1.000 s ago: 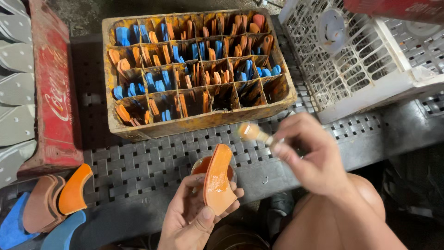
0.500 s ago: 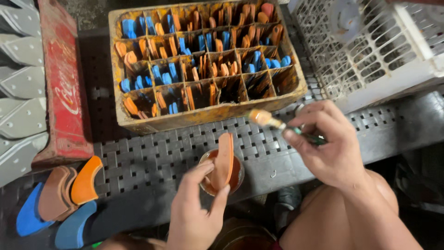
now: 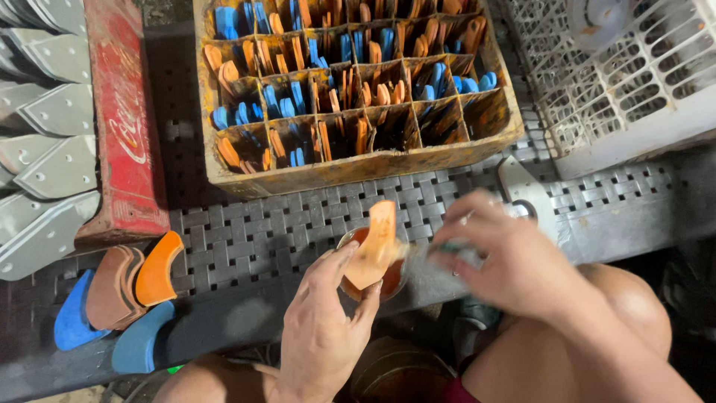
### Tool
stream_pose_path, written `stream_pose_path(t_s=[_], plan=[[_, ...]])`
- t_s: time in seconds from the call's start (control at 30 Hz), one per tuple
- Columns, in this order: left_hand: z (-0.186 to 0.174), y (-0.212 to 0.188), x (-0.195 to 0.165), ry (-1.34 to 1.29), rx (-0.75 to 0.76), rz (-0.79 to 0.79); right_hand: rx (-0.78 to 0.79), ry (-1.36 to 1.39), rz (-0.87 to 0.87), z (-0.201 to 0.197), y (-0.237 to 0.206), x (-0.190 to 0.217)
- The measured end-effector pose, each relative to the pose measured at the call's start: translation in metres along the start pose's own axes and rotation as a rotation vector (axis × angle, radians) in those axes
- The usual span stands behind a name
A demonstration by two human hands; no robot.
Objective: The person applies a reddish-orange adhesive to the soles of several small sandals using a toothbrush. They pick up each sandal, brush the glue onto the sole, and place the finished items into a wooden crate with compartments.
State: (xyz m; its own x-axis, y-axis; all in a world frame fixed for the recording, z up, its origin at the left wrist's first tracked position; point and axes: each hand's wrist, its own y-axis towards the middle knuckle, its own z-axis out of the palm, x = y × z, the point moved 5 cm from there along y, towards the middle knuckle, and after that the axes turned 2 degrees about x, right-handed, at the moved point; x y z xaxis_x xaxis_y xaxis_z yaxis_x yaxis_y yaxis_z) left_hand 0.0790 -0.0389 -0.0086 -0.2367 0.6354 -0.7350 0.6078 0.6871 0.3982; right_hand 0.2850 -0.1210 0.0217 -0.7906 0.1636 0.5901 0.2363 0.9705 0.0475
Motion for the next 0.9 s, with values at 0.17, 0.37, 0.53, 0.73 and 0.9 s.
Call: stream_pose_path(t_s=[0.17, 0.37, 0.53, 0.73, 0.9], plan=[[0.0, 0.001, -0.001, 0.005, 0.003, 0.017, -0.263, -0.08, -0.026, -0.018, -0.001, -0.002], [-0.004, -0.001, -0.003, -0.024, -0.01, 0.052, -0.066, 0.003, -0.086, -0.008, 0.001, -0.001], [-0.004, 0.0, -0.005, -0.053, 0.004, 0.085, -0.198, -0.03, -0.069, -0.021, 0.001, -0.01], [-0.003, 0.0, -0.008, -0.021, 0.037, 0.094, -0.243, -0.143, 0.016, -0.028, 0.001, -0.014], [-0.002, 0.002, -0.008, -0.003, 0.05, 0.109, -0.097, 0.0, -0.122, -0.026, 0.002, -0.014]])
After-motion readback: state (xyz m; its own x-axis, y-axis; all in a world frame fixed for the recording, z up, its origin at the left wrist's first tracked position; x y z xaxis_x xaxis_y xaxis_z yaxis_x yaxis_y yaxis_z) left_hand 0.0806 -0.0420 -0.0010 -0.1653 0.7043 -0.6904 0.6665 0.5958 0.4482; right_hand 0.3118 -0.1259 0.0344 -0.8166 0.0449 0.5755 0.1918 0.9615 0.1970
